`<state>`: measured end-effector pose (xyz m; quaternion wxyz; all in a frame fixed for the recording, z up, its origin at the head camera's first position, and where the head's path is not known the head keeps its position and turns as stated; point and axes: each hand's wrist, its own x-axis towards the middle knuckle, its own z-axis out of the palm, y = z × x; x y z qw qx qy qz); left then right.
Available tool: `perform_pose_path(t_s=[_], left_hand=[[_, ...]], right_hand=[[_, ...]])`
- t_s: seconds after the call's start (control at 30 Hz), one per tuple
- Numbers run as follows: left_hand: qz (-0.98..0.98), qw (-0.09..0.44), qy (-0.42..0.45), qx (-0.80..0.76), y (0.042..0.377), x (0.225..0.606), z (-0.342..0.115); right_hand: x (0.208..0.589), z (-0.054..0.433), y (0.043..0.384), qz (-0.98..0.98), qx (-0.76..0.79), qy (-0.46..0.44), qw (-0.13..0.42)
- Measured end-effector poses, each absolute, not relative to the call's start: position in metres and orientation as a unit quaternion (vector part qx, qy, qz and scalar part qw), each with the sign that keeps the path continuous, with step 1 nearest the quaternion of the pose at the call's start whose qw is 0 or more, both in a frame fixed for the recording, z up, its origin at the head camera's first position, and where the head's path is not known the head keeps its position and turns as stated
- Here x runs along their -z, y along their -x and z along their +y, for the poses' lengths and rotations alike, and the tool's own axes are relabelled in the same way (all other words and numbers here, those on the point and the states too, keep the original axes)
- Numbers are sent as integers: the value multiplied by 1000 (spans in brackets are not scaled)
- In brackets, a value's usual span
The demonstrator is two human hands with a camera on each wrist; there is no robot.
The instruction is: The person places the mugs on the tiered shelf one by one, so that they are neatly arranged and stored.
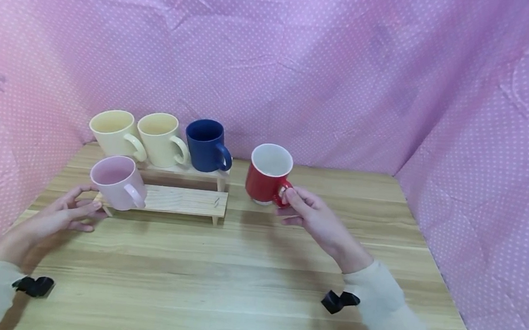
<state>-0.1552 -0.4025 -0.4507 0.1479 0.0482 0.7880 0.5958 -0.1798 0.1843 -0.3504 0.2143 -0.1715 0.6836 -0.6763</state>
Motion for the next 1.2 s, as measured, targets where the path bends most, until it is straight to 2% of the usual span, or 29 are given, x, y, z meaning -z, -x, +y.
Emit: perform_pose_path(t_s=[0.93,1.2], left_hand=[[789,142,-42,-596,154,453,-403],[785,141,-44,-602,154,453,-403]], right_hand=[[381,36,198,661,636,214,335],[392,10,202,668,626,213,342]])
